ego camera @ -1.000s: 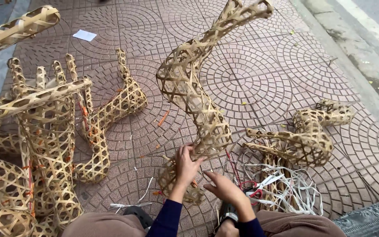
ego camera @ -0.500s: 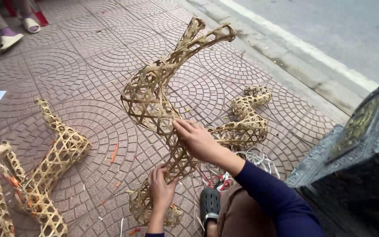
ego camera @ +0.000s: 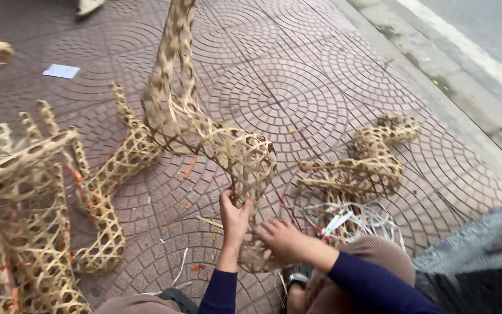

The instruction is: Assembling animal-shaped bamboo structures by tying woven components together with plastic strips and trimming them with scissors.

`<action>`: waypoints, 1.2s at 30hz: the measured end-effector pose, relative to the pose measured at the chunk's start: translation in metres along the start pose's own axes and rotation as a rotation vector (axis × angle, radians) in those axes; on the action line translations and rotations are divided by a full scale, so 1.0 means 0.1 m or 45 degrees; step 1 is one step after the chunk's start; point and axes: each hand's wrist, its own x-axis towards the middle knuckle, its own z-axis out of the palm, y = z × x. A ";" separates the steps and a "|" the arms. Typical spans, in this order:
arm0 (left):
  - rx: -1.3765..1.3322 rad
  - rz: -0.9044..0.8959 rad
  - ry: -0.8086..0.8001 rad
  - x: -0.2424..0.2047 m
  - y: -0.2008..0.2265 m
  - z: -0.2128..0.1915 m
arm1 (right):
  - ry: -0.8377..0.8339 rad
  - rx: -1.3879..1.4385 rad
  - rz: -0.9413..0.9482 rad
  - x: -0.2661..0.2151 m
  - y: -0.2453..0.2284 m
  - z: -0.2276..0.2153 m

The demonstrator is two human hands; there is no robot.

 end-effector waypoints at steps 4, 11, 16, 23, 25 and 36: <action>0.066 -0.137 0.014 0.05 -0.02 -0.11 | 0.149 -0.093 -0.137 0.27 0.12 0.53; 0.198 -0.221 -0.222 0.10 0.17 -0.35 | 0.020 0.150 -0.074 0.11 0.11 0.29; 0.480 -0.047 -0.385 0.06 0.42 -0.48 | 0.184 0.278 -0.265 0.15 0.23 0.31; 0.396 0.034 -0.210 -0.05 0.43 -0.44 | 0.186 0.106 -0.166 0.16 0.10 0.23; 0.455 0.107 -0.202 -0.06 0.34 -0.42 | 0.123 0.223 -0.127 0.03 0.08 0.01; 0.220 0.013 -0.333 -0.20 0.35 -0.21 | 1.189 0.680 0.113 -0.18 0.25 -0.48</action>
